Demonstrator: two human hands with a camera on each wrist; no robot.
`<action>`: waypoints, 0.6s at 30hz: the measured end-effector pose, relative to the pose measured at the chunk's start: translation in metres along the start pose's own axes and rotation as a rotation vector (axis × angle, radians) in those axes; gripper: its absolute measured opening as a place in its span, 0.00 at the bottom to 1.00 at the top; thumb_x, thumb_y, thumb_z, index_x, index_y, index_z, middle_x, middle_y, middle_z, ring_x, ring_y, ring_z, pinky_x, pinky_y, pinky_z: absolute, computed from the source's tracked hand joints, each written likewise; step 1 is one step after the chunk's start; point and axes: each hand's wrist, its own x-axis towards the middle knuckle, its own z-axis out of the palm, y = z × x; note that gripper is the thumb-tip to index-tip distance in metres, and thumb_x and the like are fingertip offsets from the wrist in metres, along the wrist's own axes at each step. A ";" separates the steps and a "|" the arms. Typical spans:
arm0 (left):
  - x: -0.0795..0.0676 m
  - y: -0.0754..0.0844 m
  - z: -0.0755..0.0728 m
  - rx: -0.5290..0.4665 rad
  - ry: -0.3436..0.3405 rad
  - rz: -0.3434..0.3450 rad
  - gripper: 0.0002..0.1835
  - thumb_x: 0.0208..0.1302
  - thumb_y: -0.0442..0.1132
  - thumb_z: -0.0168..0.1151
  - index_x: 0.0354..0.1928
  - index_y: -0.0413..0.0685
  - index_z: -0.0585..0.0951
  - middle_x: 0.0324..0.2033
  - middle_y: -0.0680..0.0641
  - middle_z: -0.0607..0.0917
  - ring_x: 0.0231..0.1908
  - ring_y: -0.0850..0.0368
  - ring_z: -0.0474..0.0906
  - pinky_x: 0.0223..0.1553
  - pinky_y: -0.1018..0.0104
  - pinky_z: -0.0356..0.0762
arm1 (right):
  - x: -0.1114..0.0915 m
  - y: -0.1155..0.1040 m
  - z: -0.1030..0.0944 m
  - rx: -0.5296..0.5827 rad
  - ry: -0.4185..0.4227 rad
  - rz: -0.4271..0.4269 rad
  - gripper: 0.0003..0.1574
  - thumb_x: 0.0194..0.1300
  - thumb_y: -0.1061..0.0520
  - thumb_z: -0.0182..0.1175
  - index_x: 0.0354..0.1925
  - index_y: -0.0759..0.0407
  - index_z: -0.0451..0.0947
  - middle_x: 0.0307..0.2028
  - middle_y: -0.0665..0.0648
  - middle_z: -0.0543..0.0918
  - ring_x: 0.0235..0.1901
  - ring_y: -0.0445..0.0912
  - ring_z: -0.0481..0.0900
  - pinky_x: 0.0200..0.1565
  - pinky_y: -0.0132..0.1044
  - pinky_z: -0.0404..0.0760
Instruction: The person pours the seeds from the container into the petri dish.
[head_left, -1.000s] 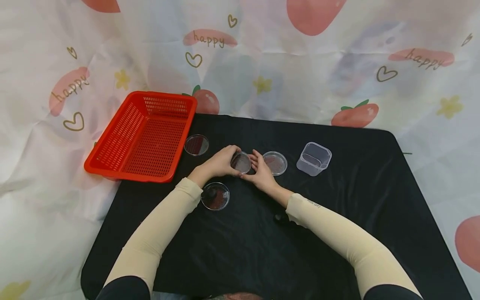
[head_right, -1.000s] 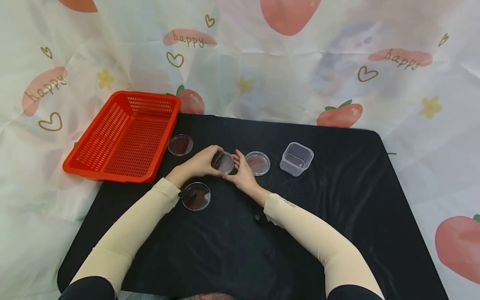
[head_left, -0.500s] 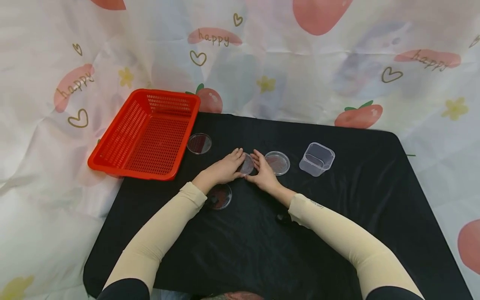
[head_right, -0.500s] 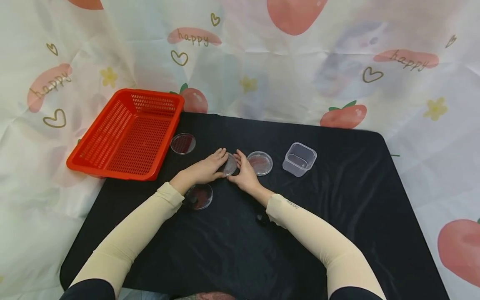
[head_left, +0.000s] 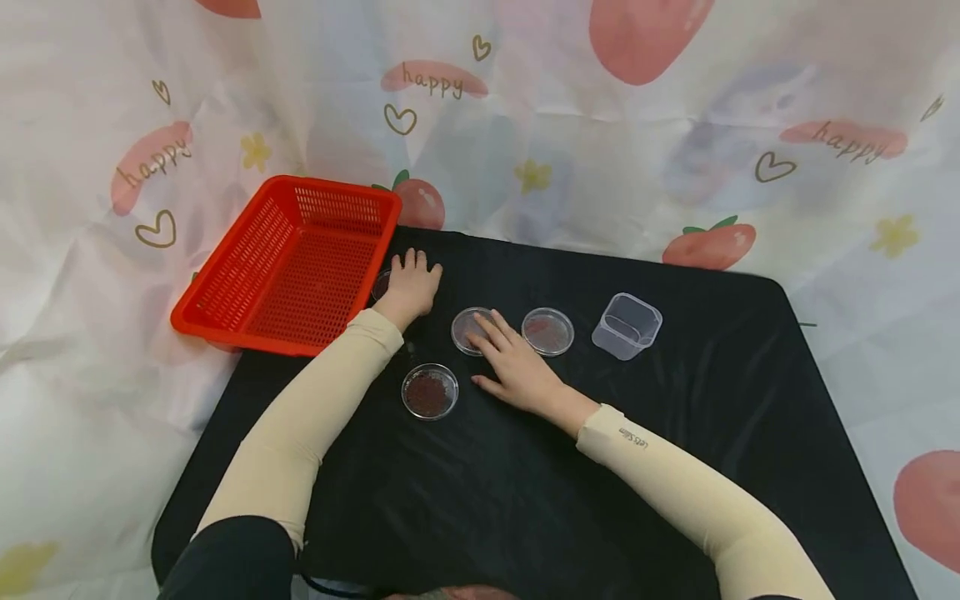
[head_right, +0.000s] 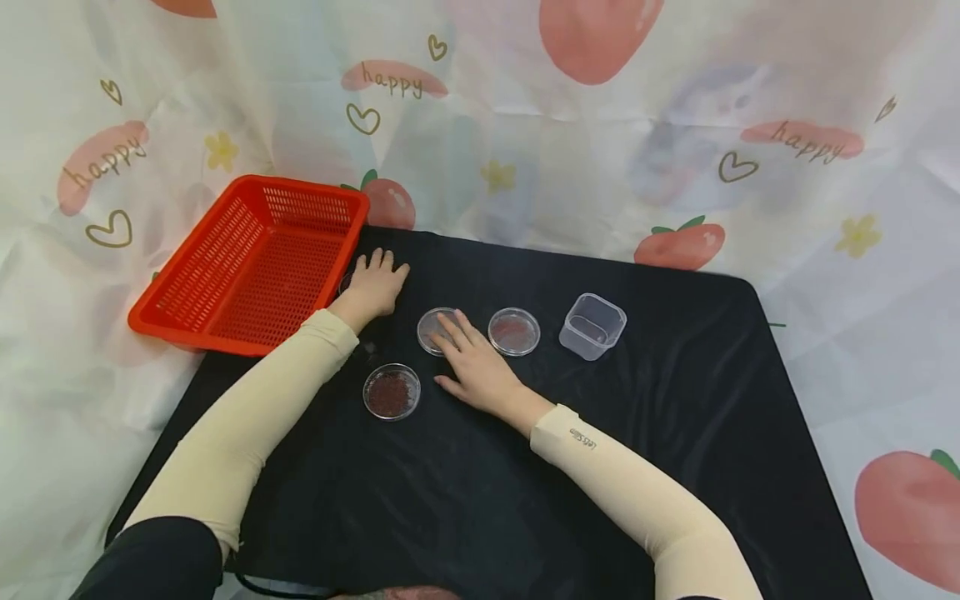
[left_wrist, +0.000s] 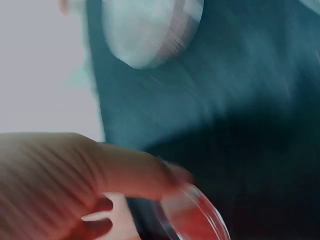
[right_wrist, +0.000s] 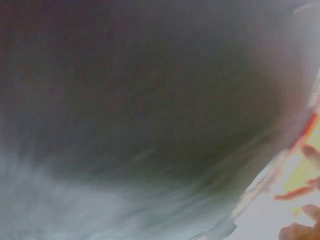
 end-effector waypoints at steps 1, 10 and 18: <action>0.002 -0.002 0.000 0.050 -0.036 -0.031 0.31 0.78 0.37 0.51 0.80 0.47 0.61 0.79 0.32 0.56 0.80 0.34 0.48 0.78 0.38 0.47 | -0.002 -0.005 -0.003 0.046 -0.015 -0.011 0.46 0.72 0.43 0.66 0.78 0.58 0.62 0.80 0.63 0.56 0.80 0.60 0.53 0.74 0.57 0.64; 0.000 -0.027 0.013 0.111 -0.048 -0.039 0.31 0.71 0.35 0.60 0.74 0.43 0.67 0.69 0.31 0.70 0.69 0.32 0.67 0.75 0.36 0.55 | 0.007 -0.037 0.013 0.601 -0.137 0.103 0.63 0.58 0.49 0.79 0.79 0.62 0.54 0.77 0.61 0.63 0.76 0.52 0.63 0.74 0.46 0.66; -0.032 -0.013 0.002 -0.084 0.120 0.134 0.44 0.53 0.51 0.80 0.69 0.43 0.71 0.63 0.34 0.75 0.65 0.37 0.72 0.76 0.42 0.57 | 0.007 -0.031 0.022 0.785 -0.136 0.184 0.67 0.53 0.61 0.81 0.79 0.67 0.51 0.77 0.66 0.63 0.77 0.56 0.62 0.74 0.49 0.66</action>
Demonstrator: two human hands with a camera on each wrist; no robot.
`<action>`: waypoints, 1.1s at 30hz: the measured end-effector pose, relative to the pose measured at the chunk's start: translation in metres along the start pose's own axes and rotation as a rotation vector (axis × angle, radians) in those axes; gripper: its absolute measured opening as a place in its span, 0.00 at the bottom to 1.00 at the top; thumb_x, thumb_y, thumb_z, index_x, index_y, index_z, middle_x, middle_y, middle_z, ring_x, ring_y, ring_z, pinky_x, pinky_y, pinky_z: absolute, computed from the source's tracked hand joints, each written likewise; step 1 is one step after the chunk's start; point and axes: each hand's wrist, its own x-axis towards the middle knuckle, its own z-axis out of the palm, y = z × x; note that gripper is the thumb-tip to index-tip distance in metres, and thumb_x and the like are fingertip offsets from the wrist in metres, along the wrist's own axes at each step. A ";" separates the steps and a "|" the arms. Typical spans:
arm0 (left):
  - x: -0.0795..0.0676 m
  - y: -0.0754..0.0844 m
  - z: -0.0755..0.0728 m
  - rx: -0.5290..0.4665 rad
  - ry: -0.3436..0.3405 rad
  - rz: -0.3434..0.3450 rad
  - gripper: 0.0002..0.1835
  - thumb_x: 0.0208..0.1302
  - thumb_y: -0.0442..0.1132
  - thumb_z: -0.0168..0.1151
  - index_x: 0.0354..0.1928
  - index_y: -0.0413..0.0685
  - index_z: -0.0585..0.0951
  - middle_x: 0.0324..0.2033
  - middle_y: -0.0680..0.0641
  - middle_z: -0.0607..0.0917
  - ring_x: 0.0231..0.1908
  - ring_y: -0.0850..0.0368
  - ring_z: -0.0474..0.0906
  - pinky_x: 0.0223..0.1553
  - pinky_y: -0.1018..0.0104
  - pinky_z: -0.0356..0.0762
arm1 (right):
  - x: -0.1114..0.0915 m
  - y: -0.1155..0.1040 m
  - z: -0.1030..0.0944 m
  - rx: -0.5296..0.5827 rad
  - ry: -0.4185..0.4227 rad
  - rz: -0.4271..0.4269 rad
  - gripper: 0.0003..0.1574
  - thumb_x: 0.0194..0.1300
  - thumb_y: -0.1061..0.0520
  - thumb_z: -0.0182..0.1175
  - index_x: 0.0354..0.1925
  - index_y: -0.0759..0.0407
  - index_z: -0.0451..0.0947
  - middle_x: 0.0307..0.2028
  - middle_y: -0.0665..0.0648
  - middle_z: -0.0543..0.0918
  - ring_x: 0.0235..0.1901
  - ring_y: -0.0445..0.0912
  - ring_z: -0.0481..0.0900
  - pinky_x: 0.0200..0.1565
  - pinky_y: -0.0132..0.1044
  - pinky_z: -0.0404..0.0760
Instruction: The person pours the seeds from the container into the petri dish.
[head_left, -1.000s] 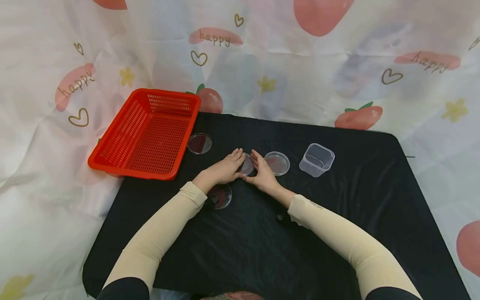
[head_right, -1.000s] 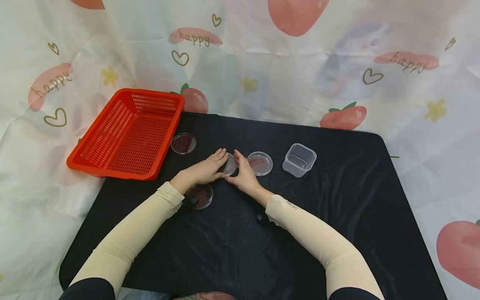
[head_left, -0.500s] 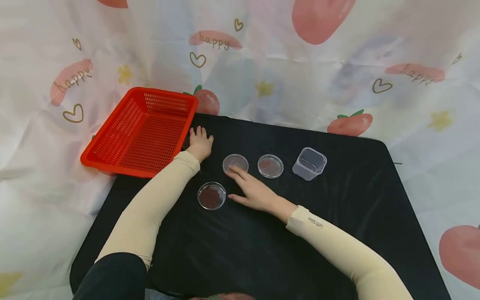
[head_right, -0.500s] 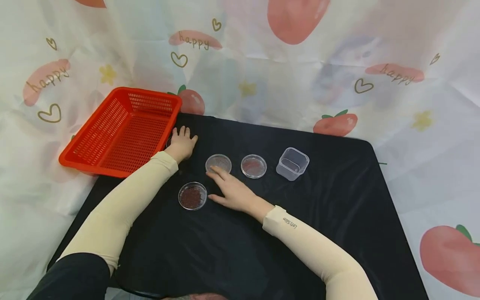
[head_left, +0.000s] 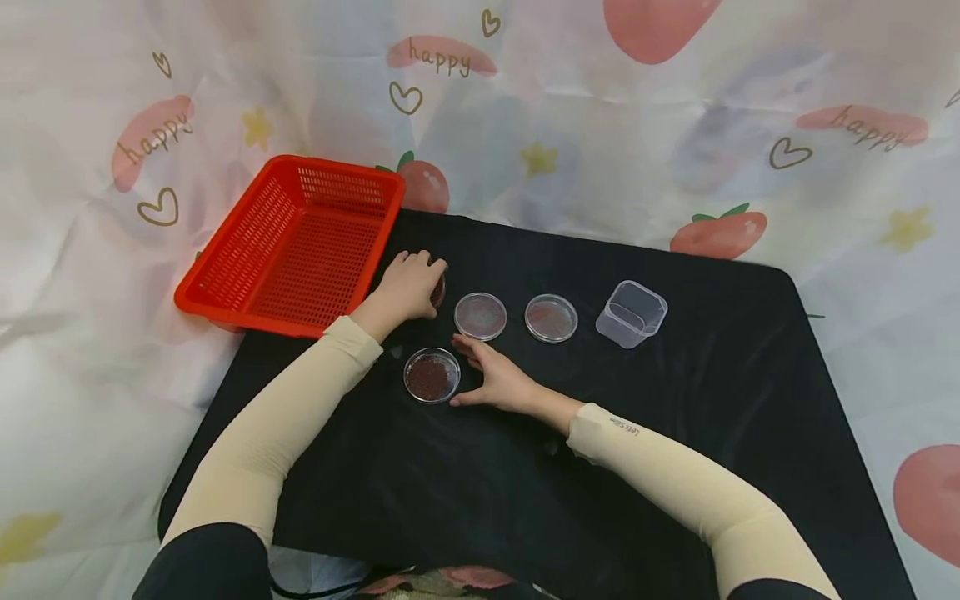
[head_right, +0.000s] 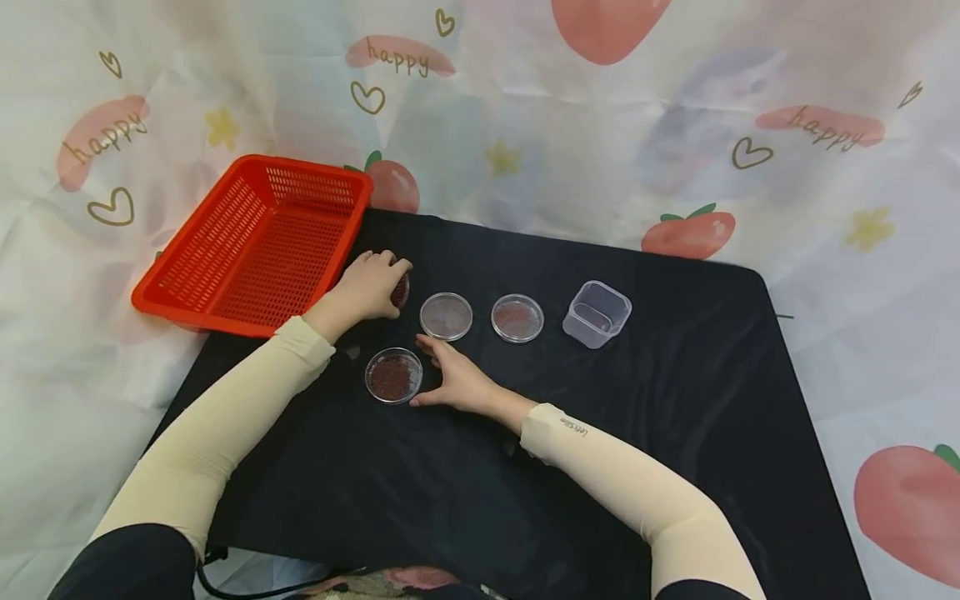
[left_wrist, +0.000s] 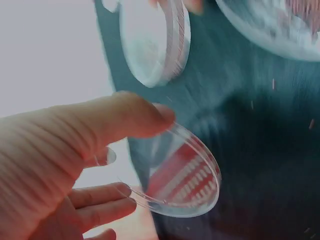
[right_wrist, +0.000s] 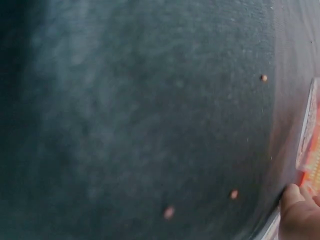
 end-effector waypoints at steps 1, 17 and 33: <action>-0.006 0.002 0.000 -0.020 0.037 0.018 0.44 0.52 0.51 0.80 0.68 0.42 0.72 0.62 0.34 0.76 0.65 0.37 0.73 0.76 0.43 0.57 | 0.000 0.000 0.000 0.002 0.000 -0.005 0.67 0.53 0.61 0.81 0.79 0.67 0.51 0.77 0.66 0.63 0.77 0.57 0.62 0.74 0.50 0.66; -0.111 0.011 0.049 -0.604 0.269 -0.043 0.26 0.49 0.48 0.82 0.39 0.47 0.75 0.65 0.42 0.72 0.52 0.45 0.80 0.50 0.52 0.83 | 0.003 0.004 0.011 0.142 0.054 -0.024 0.74 0.55 0.68 0.77 0.82 0.64 0.37 0.75 0.68 0.65 0.76 0.58 0.64 0.74 0.49 0.64; -0.124 0.013 0.087 -0.733 0.207 0.113 0.27 0.48 0.43 0.84 0.43 0.48 0.75 0.64 0.45 0.73 0.60 0.47 0.76 0.58 0.51 0.80 | 0.002 0.008 0.011 0.191 0.044 -0.070 0.72 0.56 0.73 0.74 0.81 0.67 0.34 0.73 0.72 0.65 0.74 0.63 0.66 0.72 0.49 0.68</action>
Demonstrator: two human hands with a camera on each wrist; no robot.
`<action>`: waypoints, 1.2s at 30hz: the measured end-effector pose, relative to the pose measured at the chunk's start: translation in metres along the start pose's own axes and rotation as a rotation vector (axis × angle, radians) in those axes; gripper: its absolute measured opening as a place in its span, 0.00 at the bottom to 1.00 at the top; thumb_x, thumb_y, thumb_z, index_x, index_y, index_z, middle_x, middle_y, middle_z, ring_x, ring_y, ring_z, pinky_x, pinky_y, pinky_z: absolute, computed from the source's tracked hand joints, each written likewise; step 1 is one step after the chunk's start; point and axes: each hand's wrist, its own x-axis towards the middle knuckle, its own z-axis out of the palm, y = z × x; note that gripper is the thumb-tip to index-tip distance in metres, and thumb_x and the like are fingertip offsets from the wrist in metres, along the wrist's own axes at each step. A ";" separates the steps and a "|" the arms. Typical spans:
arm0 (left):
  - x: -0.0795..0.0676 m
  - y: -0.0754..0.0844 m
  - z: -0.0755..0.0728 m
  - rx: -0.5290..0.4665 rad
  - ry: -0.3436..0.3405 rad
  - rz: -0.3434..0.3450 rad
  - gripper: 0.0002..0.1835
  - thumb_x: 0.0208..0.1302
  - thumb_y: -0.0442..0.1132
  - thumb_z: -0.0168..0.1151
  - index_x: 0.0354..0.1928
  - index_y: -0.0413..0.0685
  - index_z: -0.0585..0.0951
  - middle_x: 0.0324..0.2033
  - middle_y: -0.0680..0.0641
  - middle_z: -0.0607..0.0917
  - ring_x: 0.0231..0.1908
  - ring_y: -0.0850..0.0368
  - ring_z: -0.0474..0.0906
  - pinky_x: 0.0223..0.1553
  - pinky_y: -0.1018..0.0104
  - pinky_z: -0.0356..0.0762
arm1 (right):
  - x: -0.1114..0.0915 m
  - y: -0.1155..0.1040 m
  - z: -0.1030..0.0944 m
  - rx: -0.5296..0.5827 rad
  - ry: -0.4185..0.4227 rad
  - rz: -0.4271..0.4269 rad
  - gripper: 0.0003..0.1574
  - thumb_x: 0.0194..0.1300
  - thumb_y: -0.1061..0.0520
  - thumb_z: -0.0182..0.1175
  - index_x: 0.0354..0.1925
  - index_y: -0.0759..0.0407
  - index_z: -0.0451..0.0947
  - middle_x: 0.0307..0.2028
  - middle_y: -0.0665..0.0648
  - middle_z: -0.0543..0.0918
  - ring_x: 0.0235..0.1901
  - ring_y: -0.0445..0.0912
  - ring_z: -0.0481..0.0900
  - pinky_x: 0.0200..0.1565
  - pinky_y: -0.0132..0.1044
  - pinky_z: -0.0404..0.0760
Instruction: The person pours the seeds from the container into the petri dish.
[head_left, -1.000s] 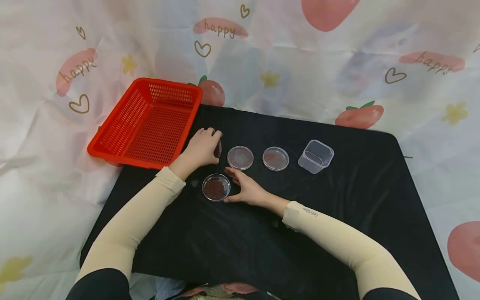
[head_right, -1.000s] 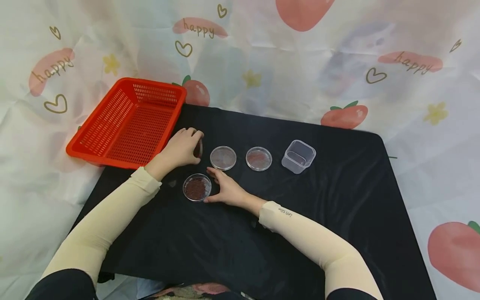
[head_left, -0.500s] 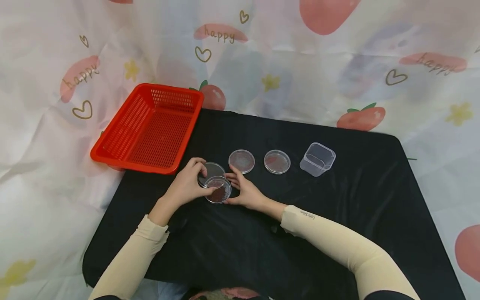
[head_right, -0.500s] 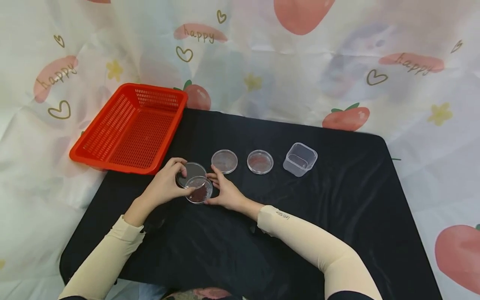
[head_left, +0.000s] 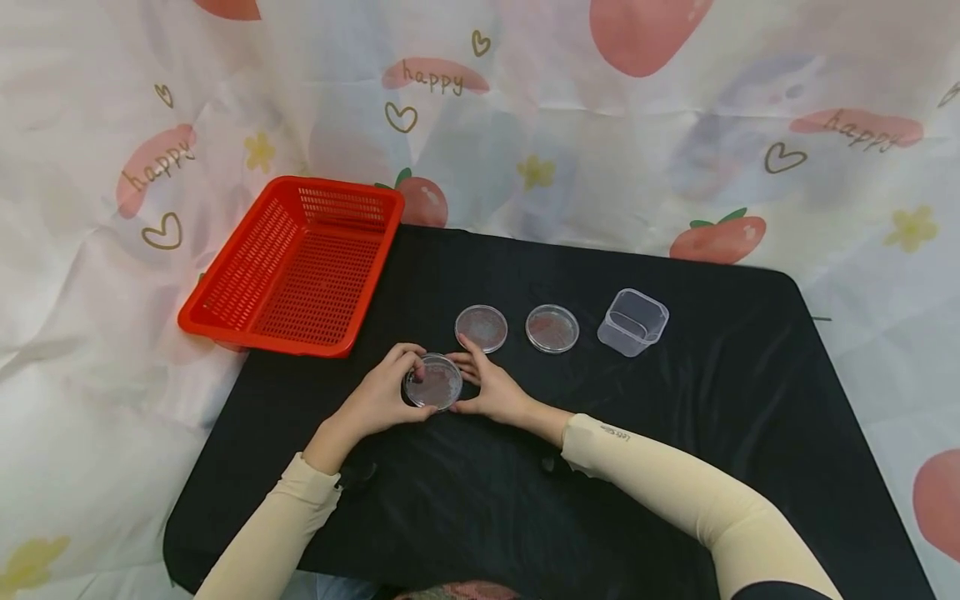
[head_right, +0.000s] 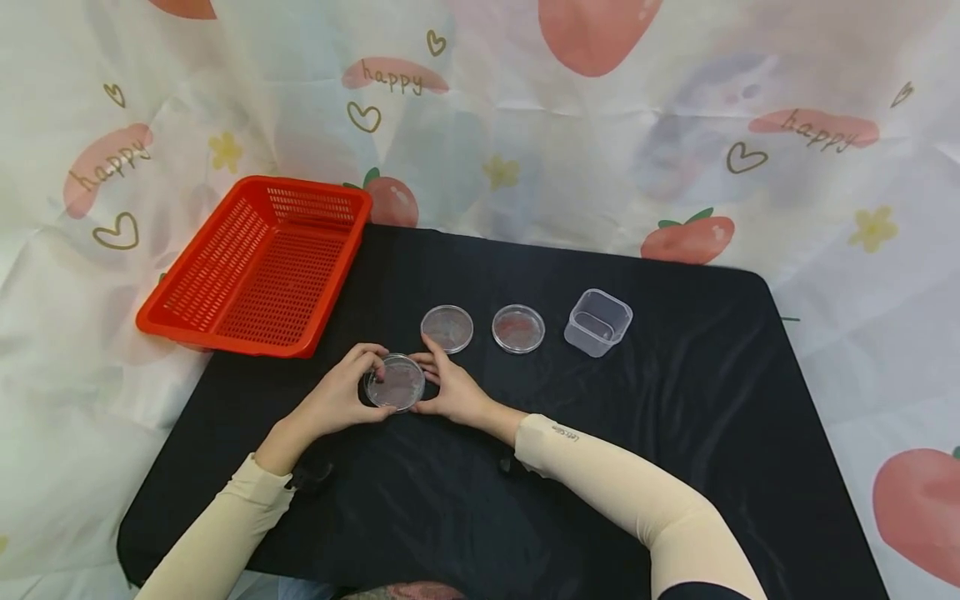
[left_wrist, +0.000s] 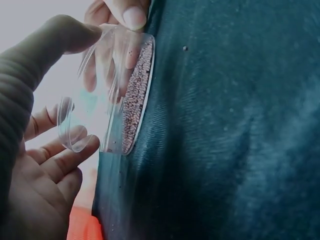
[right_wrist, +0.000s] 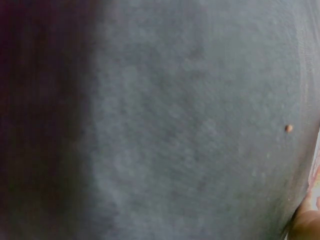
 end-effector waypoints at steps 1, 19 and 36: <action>0.000 0.000 0.000 0.002 -0.001 -0.003 0.27 0.48 0.43 0.84 0.44 0.49 0.76 0.64 0.45 0.73 0.59 0.47 0.76 0.58 0.51 0.80 | 0.001 0.000 0.000 -0.002 -0.004 -0.004 0.72 0.56 0.73 0.73 0.81 0.68 0.34 0.73 0.72 0.65 0.74 0.63 0.66 0.72 0.49 0.68; 0.007 0.010 0.010 0.203 -0.076 -0.042 0.34 0.51 0.45 0.83 0.63 0.55 0.82 0.65 0.41 0.70 0.55 0.45 0.80 0.55 0.51 0.82 | 0.002 0.001 0.004 -0.118 -0.003 -0.019 0.73 0.55 0.69 0.77 0.82 0.66 0.38 0.76 0.70 0.60 0.75 0.60 0.63 0.73 0.51 0.67; 0.021 0.034 -0.008 0.330 -0.117 -0.025 0.32 0.54 0.49 0.81 0.62 0.50 0.83 0.65 0.38 0.75 0.65 0.36 0.74 0.67 0.40 0.71 | -0.002 -0.016 -0.008 -0.279 -0.026 0.004 0.60 0.64 0.58 0.73 0.81 0.63 0.48 0.78 0.67 0.56 0.77 0.59 0.59 0.74 0.54 0.64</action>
